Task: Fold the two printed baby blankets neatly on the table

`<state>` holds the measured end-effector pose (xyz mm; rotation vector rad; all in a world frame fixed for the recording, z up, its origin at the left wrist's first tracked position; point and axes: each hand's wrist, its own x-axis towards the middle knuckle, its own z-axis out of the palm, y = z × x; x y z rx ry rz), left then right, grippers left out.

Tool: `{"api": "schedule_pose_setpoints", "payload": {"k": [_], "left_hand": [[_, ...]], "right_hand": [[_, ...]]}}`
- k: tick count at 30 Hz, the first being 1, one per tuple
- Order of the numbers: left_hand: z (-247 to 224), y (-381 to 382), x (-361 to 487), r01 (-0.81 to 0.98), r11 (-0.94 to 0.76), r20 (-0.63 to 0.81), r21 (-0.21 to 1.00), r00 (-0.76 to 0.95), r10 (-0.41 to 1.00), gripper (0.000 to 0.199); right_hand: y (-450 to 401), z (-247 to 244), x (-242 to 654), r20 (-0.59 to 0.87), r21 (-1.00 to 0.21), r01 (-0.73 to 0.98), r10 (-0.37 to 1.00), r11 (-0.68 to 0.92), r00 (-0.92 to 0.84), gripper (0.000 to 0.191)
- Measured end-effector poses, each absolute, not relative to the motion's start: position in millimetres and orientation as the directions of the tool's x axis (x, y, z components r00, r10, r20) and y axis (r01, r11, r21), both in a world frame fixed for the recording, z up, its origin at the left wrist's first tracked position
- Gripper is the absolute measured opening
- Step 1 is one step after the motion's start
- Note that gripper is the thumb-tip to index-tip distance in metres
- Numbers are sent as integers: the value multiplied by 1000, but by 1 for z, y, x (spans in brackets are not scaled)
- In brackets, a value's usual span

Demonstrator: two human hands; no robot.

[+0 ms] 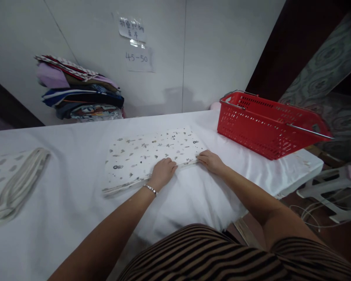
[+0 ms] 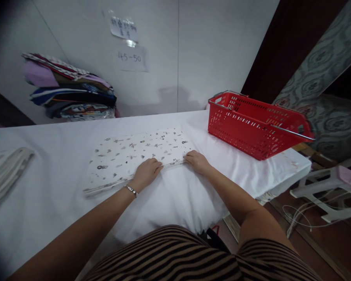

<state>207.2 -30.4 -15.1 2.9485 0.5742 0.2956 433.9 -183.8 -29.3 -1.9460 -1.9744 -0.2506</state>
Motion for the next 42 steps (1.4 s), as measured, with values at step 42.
{"api": "schedule_pose_setpoints", "payload": {"k": [42], "left_hand": [[-22, -38, 228, 269, -963, 144, -18, 954, 263, 22]], "right_hand": [[-172, -30, 420, 316, -3, 995, 944, 96, -90, 25]]}}
